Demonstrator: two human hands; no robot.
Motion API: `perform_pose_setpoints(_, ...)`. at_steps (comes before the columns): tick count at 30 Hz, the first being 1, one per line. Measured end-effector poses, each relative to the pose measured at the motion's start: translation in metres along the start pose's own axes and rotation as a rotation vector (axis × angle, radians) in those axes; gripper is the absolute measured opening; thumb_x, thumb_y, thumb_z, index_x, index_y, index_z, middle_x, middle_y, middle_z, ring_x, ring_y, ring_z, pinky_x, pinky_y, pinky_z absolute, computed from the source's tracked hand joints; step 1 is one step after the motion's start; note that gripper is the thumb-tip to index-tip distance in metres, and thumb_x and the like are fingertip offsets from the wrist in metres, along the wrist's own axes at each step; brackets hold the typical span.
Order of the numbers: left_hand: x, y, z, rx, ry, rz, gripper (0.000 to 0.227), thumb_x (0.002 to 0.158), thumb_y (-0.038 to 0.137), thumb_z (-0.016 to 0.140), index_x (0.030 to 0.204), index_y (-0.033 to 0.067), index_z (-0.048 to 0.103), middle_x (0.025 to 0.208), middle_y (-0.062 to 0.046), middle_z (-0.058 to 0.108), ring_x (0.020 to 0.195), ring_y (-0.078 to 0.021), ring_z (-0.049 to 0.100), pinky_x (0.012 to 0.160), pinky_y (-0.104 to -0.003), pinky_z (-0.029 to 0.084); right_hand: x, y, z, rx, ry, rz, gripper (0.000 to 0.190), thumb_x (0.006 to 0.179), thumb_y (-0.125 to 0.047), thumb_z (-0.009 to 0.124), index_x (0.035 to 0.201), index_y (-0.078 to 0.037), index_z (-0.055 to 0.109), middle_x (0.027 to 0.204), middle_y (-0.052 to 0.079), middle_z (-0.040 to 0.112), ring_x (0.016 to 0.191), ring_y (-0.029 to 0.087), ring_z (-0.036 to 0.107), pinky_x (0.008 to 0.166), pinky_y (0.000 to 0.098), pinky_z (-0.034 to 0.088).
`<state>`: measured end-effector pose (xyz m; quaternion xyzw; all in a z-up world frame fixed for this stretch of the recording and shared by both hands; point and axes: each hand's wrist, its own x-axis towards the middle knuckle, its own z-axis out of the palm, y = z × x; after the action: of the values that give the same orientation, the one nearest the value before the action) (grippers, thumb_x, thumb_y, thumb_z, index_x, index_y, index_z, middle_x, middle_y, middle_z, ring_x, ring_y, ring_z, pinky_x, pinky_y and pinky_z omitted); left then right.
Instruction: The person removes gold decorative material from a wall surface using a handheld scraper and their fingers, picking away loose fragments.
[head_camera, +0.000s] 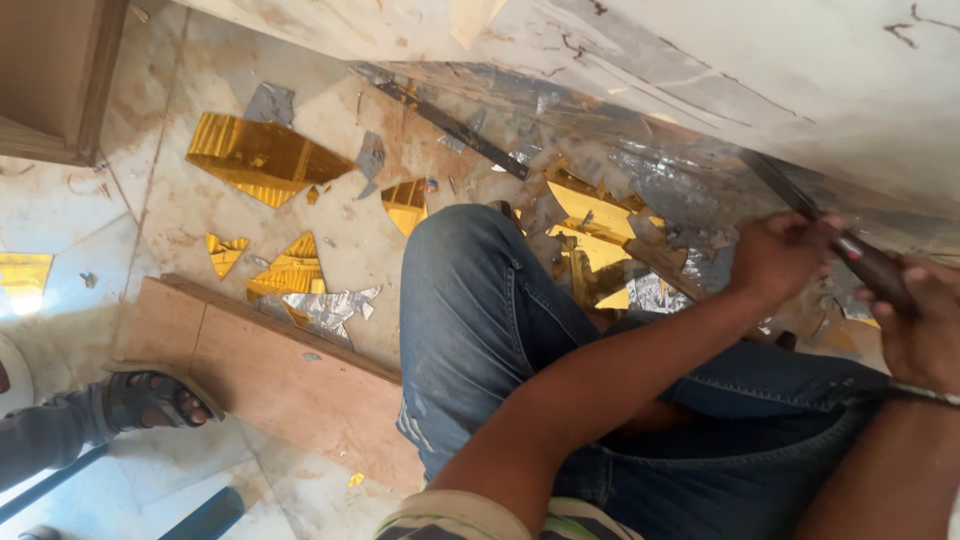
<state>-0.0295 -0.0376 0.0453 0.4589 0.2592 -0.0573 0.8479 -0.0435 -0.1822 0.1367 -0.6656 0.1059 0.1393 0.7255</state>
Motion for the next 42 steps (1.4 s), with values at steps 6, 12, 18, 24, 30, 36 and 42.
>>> perform_pose_setpoints(6,0.078,0.078,-0.168,0.729,0.323,0.728,0.023,0.092,0.033,0.07,0.091,0.0105,0.073,0.079,-0.004,0.069,0.065,-0.015,0.062,0.055,-0.033,0.049,0.072,0.015,0.181,-0.055,-0.141,0.008,0.023,0.1,-0.014,0.071,0.115,0.002,0.068,0.114,0.011,0.071,0.097,0.018,0.073,0.08,0.032,0.067)
perform_pose_setpoints(12,0.084,0.076,-0.186,0.658,0.382,0.681,0.031,0.088,0.039,0.071,0.089,0.0076,0.071,0.07,-0.005,0.069,0.055,-0.0163,0.06,0.047,-0.032,0.045,0.066,0.015,0.204,-0.011,-0.048,0.028,0.022,0.097,-0.013,0.074,0.113,0.002,0.071,0.108,0.011,0.071,0.095,0.021,0.072,0.075,0.0306,0.064)
perform_pose_setpoints(18,0.018,-0.008,-0.031,-0.045,-0.03,0.075,0.019,0.1,0.01,0.072,0.108,-0.0072,0.073,0.091,-0.016,0.073,0.075,-0.0187,0.07,0.062,-0.032,0.058,0.0,0.019,0.021,0.078,-0.03,-0.095,0.016,0.114,-0.003,0.06,0.117,0.012,0.063,0.108,0.022,0.071,0.084,0.027,0.069,0.07,0.0259,0.055)
perform_pose_setpoints(24,0.003,0.035,-0.039,-0.069,0.056,0.081,0.024,0.099,0.016,0.068,0.108,-0.0056,0.074,0.09,-0.011,0.074,0.074,-0.0149,0.07,0.063,-0.027,0.058,0.005,0.021,0.039,-0.059,0.124,-0.059,0.016,0.112,-0.001,0.058,0.116,0.013,0.064,0.108,0.023,0.07,0.086,0.026,0.07,0.067,0.0259,0.053)
perform_pose_setpoints(30,0.009,0.036,-0.037,-0.233,0.021,0.049,0.028,0.104,0.019,0.073,0.097,-0.0069,0.066,0.088,-0.012,0.069,0.074,-0.0133,0.069,0.065,-0.027,0.058,0.013,0.0,0.047,0.005,0.073,-0.116,0.008,0.109,0.005,0.061,0.111,0.012,0.063,0.115,0.024,0.072,0.087,0.029,0.072,0.069,0.029,0.058)
perform_pose_setpoints(36,0.004,0.023,-0.014,-0.159,0.033,0.023,0.025,0.1,0.017,0.072,0.1,-0.0074,0.069,0.088,-0.01,0.071,0.07,-0.0119,0.066,0.061,-0.028,0.056,0.006,0.008,0.005,0.068,0.048,-0.087,0.009,0.109,0.003,0.061,0.113,0.01,0.065,0.114,0.023,0.07,0.085,0.03,0.071,0.069,0.0292,0.057)
perform_pose_setpoints(42,-0.01,0.023,0.008,-0.164,-0.085,-0.001,0.026,0.102,0.022,0.072,0.103,-0.0039,0.069,0.089,-0.012,0.071,0.074,-0.0136,0.07,0.067,-0.028,0.059,0.012,0.025,-0.036,0.129,0.006,-0.111,0.011,0.115,-0.001,0.06,0.112,0.009,0.061,0.118,0.023,0.068,0.085,0.03,0.07,0.073,0.0291,0.057)
